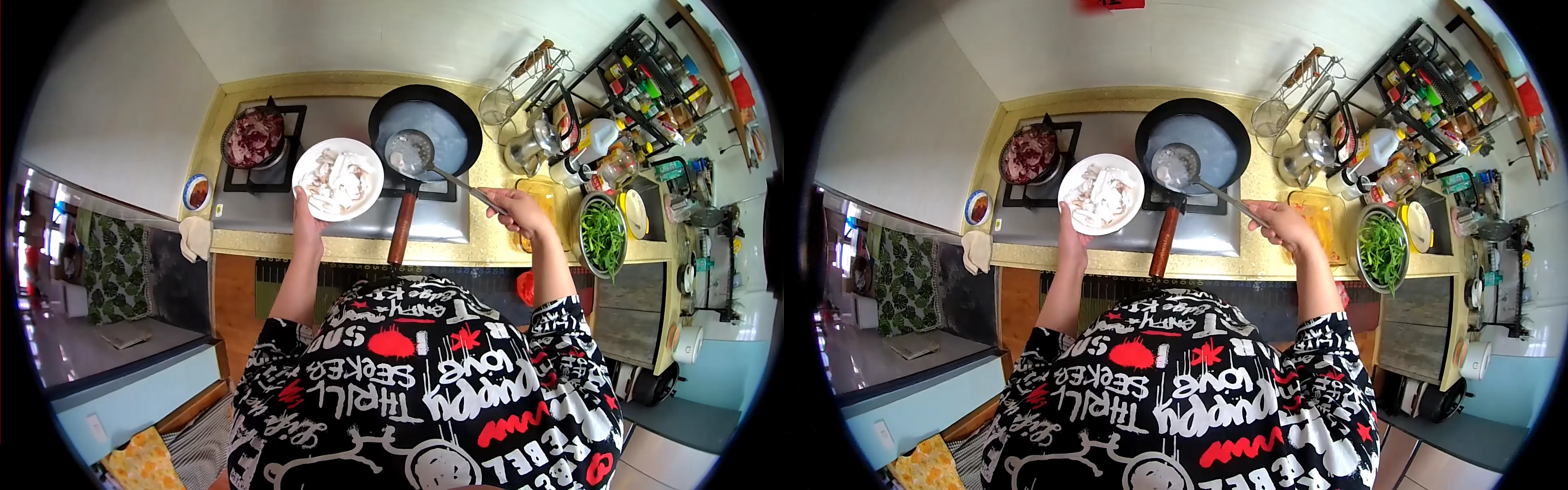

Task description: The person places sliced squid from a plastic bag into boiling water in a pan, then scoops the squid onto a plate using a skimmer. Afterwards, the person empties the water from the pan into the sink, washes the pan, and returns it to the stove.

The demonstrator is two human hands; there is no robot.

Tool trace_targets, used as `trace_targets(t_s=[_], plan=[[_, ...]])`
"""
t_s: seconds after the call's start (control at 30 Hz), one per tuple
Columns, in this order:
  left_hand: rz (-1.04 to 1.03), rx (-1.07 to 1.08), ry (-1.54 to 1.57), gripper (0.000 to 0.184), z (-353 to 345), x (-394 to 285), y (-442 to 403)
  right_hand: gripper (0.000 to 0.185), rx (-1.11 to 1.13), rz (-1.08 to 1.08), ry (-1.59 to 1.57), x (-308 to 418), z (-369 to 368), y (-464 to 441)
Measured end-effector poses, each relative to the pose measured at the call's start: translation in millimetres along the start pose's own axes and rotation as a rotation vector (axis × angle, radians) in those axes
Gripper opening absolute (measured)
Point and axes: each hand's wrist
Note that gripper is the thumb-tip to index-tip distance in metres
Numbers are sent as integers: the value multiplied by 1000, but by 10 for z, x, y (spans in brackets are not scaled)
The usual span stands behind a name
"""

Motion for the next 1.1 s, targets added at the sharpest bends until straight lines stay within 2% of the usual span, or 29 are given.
trace_targets(t_s=[0.37, 0.5, 0.63, 0.97, 1.1], plan=[[-19, 30, 7, 69, -7, -17, 28, 40, -3, 105, -180, -201, -326, 263], [-26, 45, -1, 70, 7, 20, 3, 38, -18, 60, -342, -378, -328, 167], [-5, 35, -5, 69, -16, 40, -25, 39, 61, -63, -561, -423, -402, 169], [-18, 62, -20, 66, -53, -18, 16, 41, 38, 98, -387, -377, -450, 184], [-4, 47, -44, 66, -87, -18, 22, 42, -40, 111, -278, -288, -499, 215]])
Point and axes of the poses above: each hand's wrist, its own y-axis away from the middle knuckle, its own z-axis out of the back of the hand, x = y × z, and after that the axes turned 13 degrees about -y, right-handed
